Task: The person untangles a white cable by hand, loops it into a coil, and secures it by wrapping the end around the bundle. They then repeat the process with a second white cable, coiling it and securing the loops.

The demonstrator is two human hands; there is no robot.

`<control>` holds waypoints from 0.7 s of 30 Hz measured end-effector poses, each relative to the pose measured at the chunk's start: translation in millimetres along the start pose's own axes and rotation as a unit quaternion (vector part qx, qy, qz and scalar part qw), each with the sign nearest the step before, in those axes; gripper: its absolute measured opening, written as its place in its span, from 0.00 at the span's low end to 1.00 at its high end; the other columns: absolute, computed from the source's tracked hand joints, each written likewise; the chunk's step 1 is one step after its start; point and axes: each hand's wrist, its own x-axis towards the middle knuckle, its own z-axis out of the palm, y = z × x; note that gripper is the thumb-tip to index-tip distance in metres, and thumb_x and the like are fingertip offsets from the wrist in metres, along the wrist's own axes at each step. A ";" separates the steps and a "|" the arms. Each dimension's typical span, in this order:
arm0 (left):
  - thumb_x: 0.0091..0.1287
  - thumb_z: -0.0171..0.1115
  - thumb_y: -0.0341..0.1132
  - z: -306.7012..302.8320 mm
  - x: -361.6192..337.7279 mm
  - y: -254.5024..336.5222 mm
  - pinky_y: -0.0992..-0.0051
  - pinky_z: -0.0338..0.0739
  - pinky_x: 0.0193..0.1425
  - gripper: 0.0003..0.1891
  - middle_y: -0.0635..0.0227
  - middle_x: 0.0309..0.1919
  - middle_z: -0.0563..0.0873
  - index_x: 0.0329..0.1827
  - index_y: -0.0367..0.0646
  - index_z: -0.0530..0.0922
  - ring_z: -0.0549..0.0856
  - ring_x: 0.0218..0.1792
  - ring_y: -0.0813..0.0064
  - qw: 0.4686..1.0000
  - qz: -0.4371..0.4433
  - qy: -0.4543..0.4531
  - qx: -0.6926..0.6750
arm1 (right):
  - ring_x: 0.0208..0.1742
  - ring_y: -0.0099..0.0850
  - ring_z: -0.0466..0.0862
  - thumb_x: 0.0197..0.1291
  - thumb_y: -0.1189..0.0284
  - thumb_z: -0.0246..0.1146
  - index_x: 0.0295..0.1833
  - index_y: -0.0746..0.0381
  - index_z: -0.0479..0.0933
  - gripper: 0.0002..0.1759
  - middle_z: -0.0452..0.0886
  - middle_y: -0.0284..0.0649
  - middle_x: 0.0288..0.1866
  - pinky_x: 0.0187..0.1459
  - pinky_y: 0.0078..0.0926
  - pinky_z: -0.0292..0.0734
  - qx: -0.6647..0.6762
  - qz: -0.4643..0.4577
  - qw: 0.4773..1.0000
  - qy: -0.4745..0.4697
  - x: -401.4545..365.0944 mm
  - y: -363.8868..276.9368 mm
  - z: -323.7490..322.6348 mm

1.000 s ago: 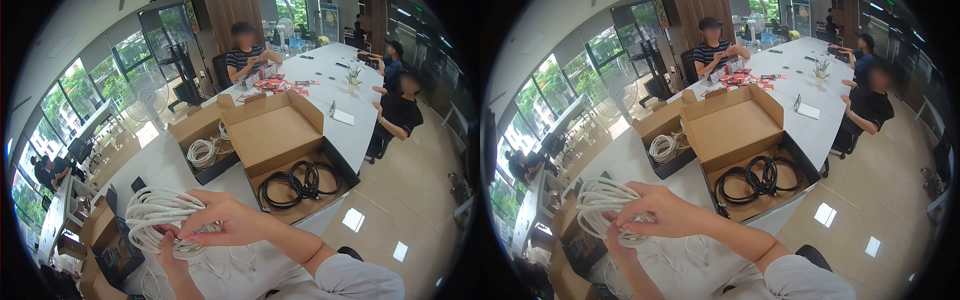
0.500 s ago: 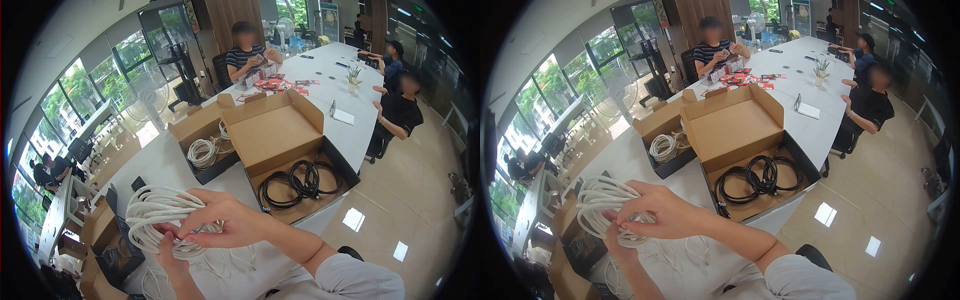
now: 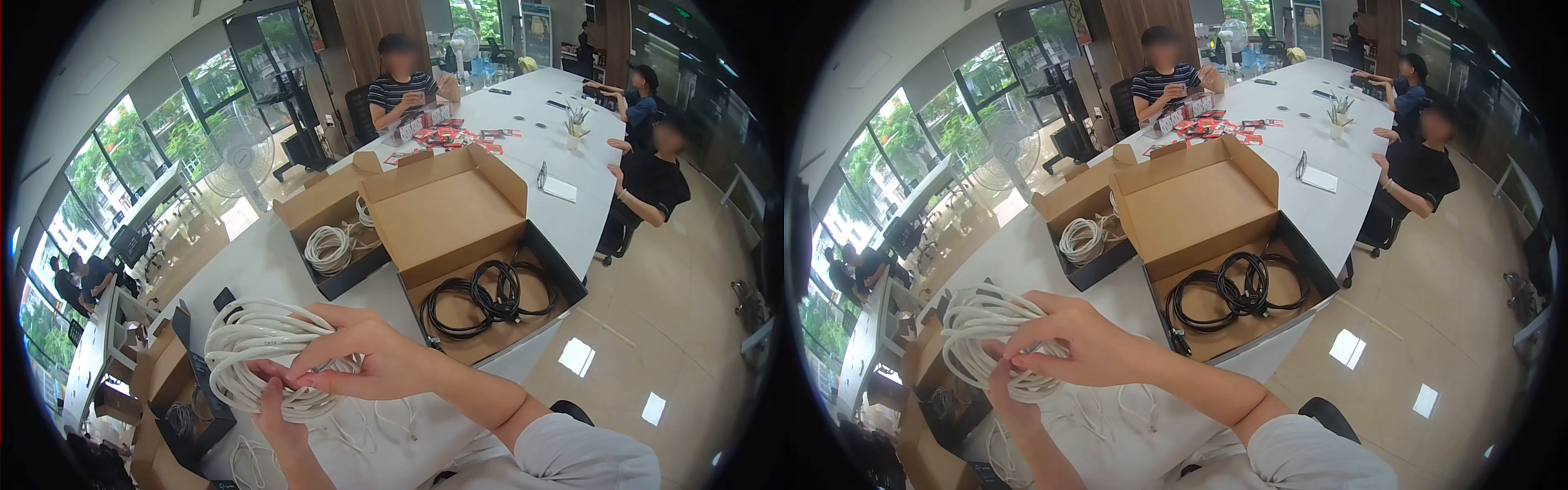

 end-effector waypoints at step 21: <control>0.63 0.52 0.32 -33.8 -4.1 -8.5 0.71 0.73 0.59 0.21 0.57 0.53 0.77 0.57 0.28 0.71 0.78 0.54 0.70 1.000 -0.002 -0.023 0.001 | 0.42 0.37 0.79 0.53 0.77 0.67 0.40 0.59 0.84 0.08 0.79 0.43 0.44 0.41 0.28 0.71 0.018 0.004 1.000 0.017 -0.1 0.8 7.1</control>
